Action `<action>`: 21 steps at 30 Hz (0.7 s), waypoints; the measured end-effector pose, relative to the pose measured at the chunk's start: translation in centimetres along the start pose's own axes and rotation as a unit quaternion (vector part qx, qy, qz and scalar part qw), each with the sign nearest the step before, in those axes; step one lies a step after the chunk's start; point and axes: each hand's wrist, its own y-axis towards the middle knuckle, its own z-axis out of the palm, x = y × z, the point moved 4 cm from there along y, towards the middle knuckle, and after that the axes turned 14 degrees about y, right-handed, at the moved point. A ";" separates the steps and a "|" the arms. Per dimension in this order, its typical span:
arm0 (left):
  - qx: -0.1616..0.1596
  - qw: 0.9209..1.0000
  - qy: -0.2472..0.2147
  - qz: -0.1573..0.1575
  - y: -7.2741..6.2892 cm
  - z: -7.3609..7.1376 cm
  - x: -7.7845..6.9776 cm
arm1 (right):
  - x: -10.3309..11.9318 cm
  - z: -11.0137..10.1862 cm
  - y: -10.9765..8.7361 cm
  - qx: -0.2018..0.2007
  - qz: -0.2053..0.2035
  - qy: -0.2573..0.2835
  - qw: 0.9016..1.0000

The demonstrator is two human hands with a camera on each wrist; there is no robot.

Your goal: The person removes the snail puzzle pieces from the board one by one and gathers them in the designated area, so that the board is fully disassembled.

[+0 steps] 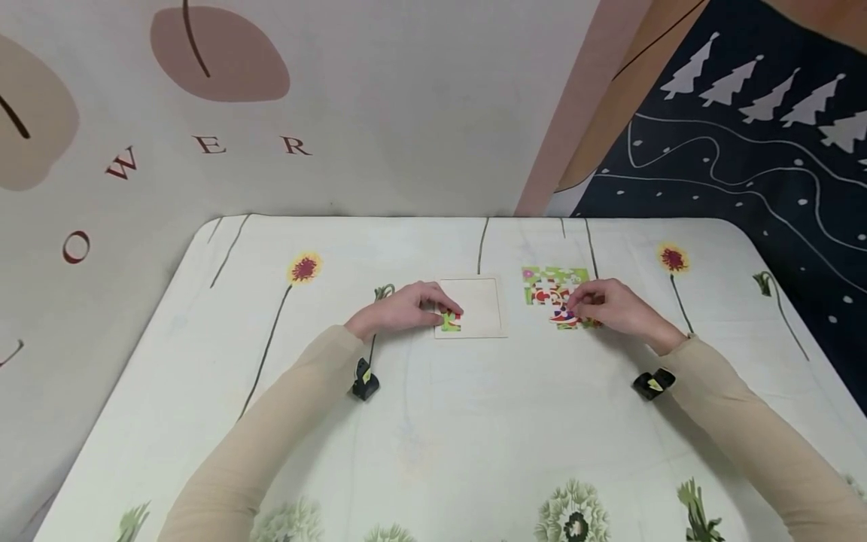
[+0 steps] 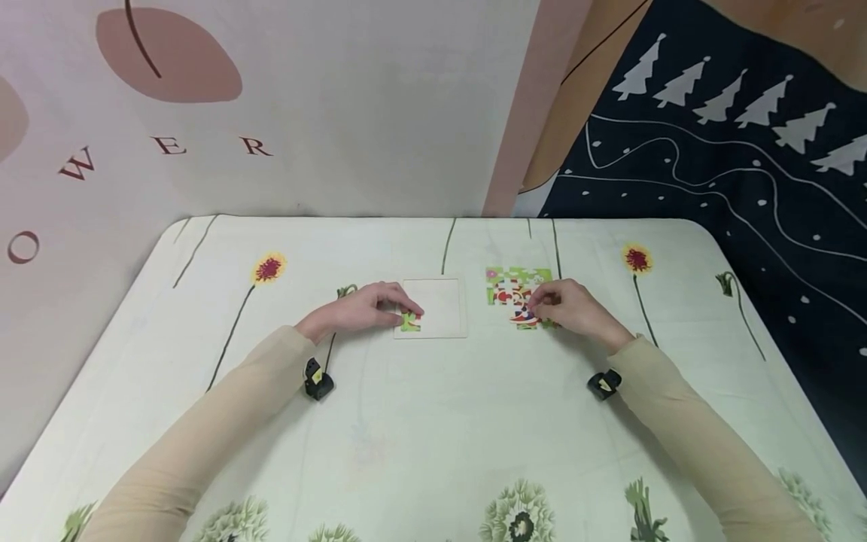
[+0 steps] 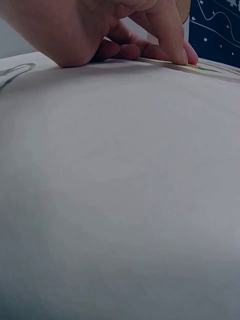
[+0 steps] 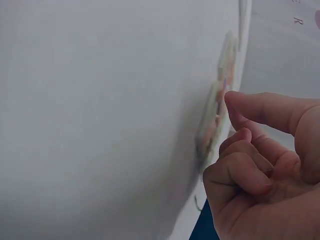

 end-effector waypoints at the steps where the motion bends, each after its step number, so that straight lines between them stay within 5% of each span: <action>1: 0.000 1.000 0.000 -0.002 0.0 0.0 0.0 | 0.0 -0.1 0.0 -0.002 0.001 0.003 1.000; 9: -0.008 1.000 0.016 -0.014 -0.4 0.0 -0.5 | 0.7 0.4 -0.1 -0.004 -0.013 0.035 0.999; 21: -0.065 0.997 0.032 -0.029 -0.5 -1.3 -0.7 | 2.9 3.5 1.3 0.017 -0.064 0.071 0.995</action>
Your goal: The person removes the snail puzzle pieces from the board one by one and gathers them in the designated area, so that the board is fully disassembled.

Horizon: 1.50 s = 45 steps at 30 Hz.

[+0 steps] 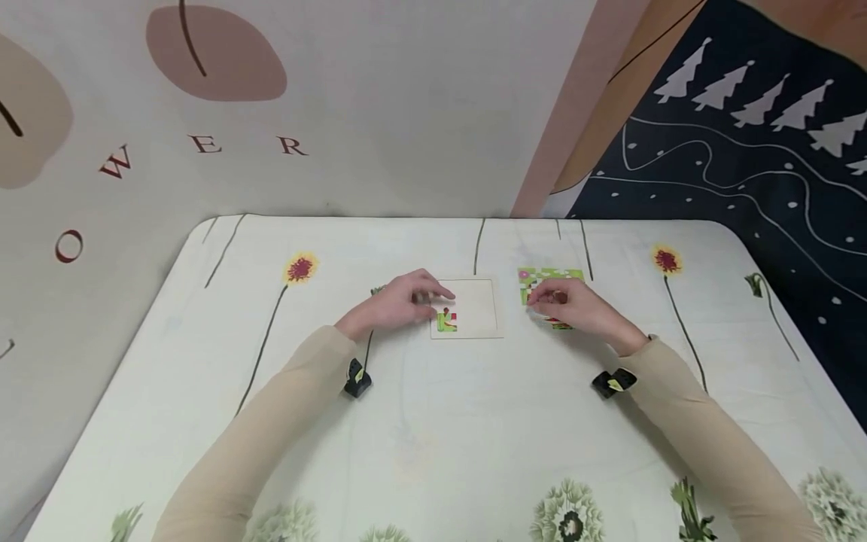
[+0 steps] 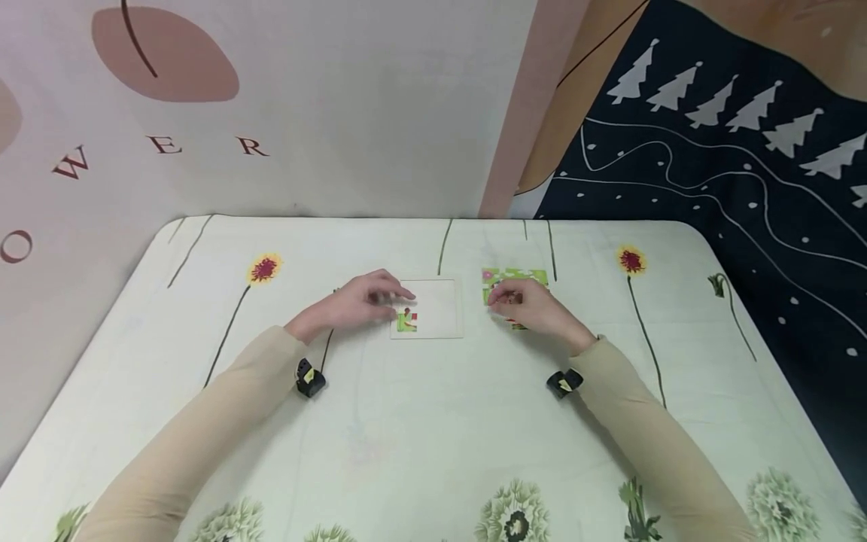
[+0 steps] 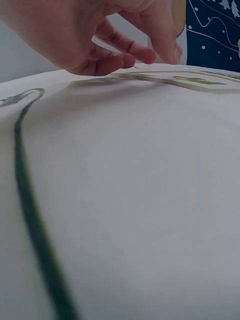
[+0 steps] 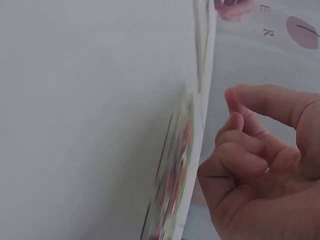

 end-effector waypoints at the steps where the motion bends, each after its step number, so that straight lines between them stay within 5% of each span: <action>1: -0.003 1.000 0.003 -0.003 0.0 -0.1 0.1 | 0.2 0.3 0.2 0.004 -0.009 0.007 1.000; 5: -0.011 1.000 0.010 -0.015 0.2 -0.4 0.9 | 0.7 1.4 0.7 0.018 -0.046 0.022 0.999; 12: -0.009 1.000 0.002 -0.024 0.5 -0.2 1.8 | 1.1 2.7 1.9 0.019 -0.004 0.022 1.000; 33: 0.017 0.999 0.011 -0.029 0.6 -0.2 2.1 | 3.1 7.0 4.0 0.085 -0.015 0.030 0.996; 45: 0.022 0.999 0.012 -0.028 0.7 -0.2 2.1 | 3.0 8.8 5.2 0.103 0.007 -0.013 0.995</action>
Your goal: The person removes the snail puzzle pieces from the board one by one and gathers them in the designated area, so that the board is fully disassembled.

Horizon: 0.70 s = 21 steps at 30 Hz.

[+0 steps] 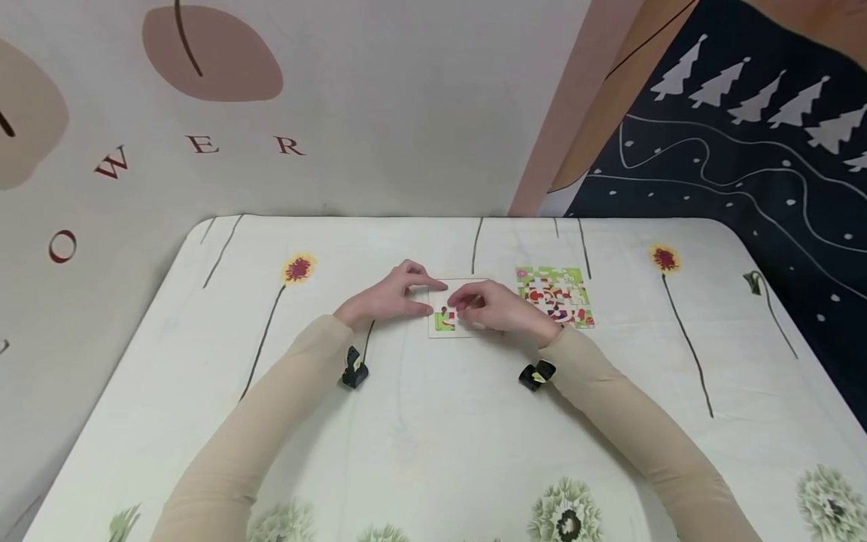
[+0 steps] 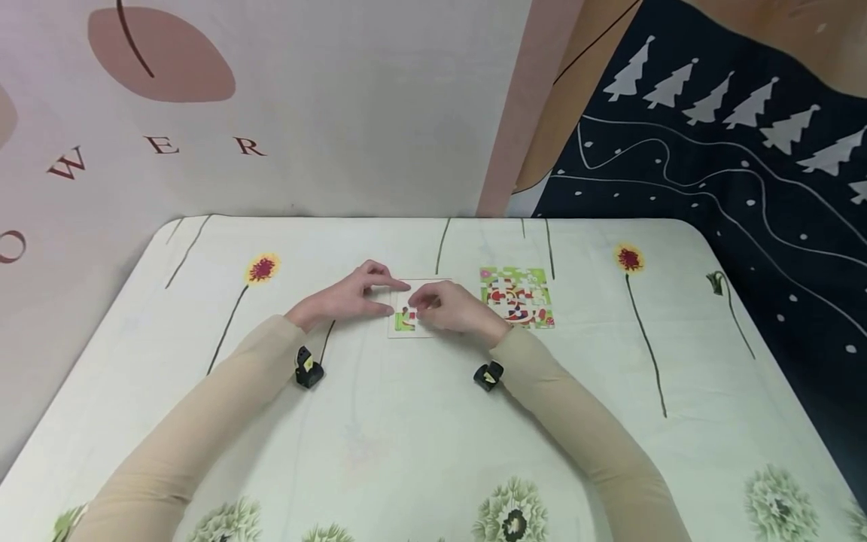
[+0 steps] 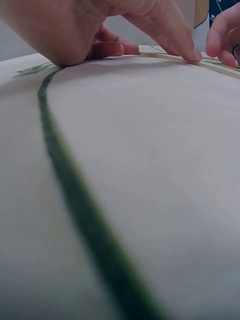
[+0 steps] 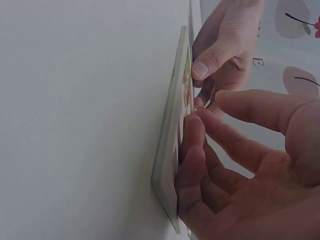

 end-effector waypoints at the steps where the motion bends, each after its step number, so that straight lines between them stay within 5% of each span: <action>1: 0.000 1.000 -0.001 0.000 0.0 0.0 -0.1 | 0.0 0.0 0.1 0.001 0.001 0.000 1.000; 21: 0.007 1.000 -0.002 -0.009 0.1 0.0 -0.1 | 0.4 0.3 0.3 -0.002 -0.017 -0.014 1.000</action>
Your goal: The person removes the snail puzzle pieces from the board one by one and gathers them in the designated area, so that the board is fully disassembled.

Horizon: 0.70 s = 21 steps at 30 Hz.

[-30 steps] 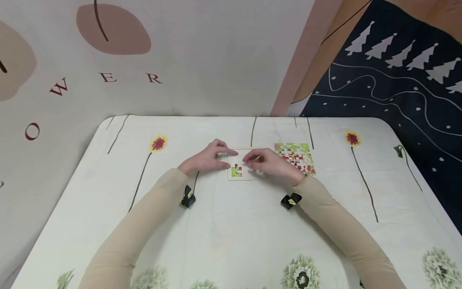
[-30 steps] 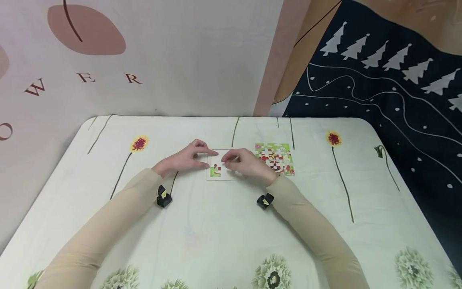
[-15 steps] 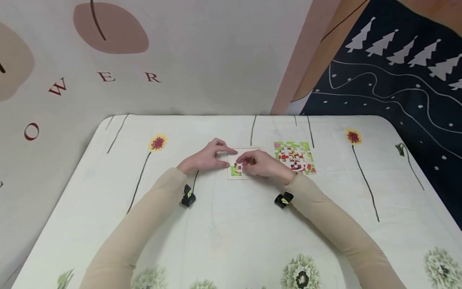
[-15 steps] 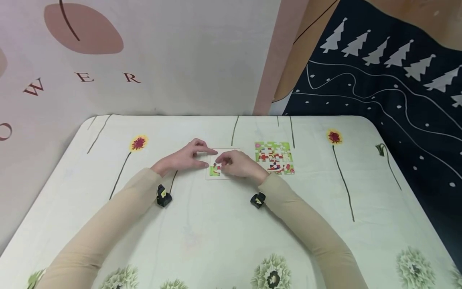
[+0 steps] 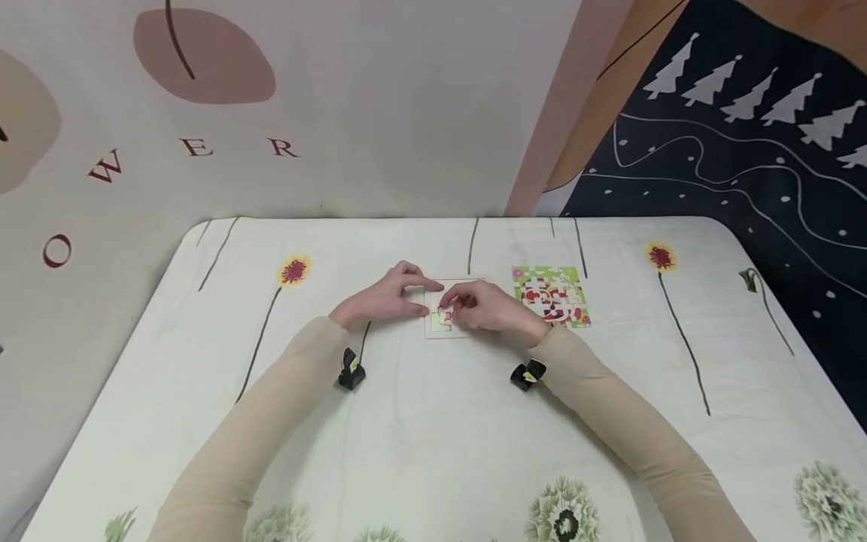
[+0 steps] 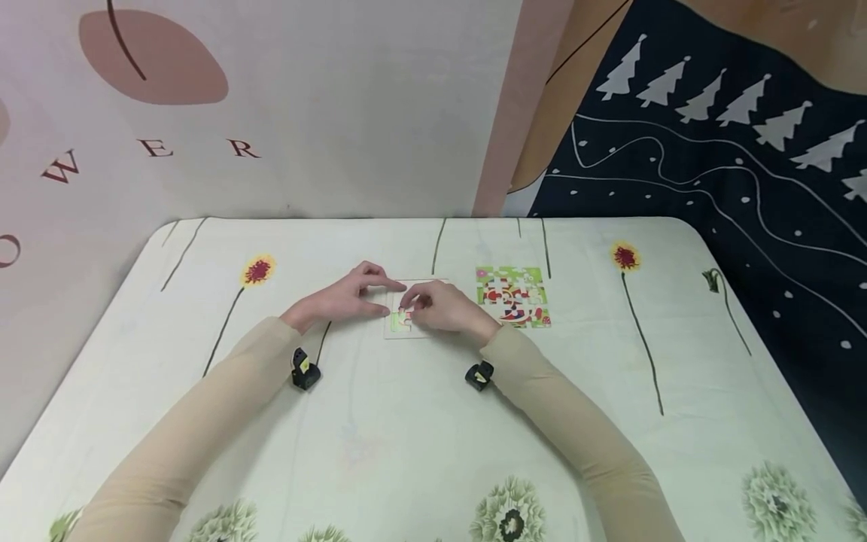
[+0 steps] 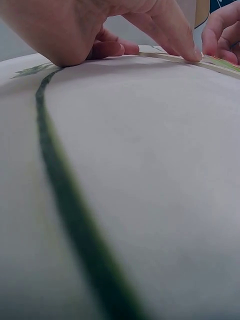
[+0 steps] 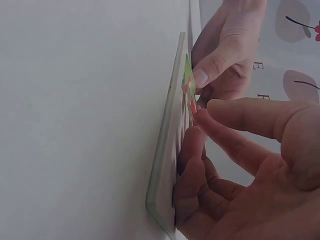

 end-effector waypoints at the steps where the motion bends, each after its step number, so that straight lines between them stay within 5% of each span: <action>1: 0.001 1.000 -0.001 -0.001 0.0 0.0 0.0 | 0.0 0.0 0.0 -0.003 0.001 -0.001 1.000; 21: 0.010 1.000 -0.015 -0.012 0.1 0.1 0.2 | 0.4 0.6 0.0 -0.025 -0.017 0.036 0.999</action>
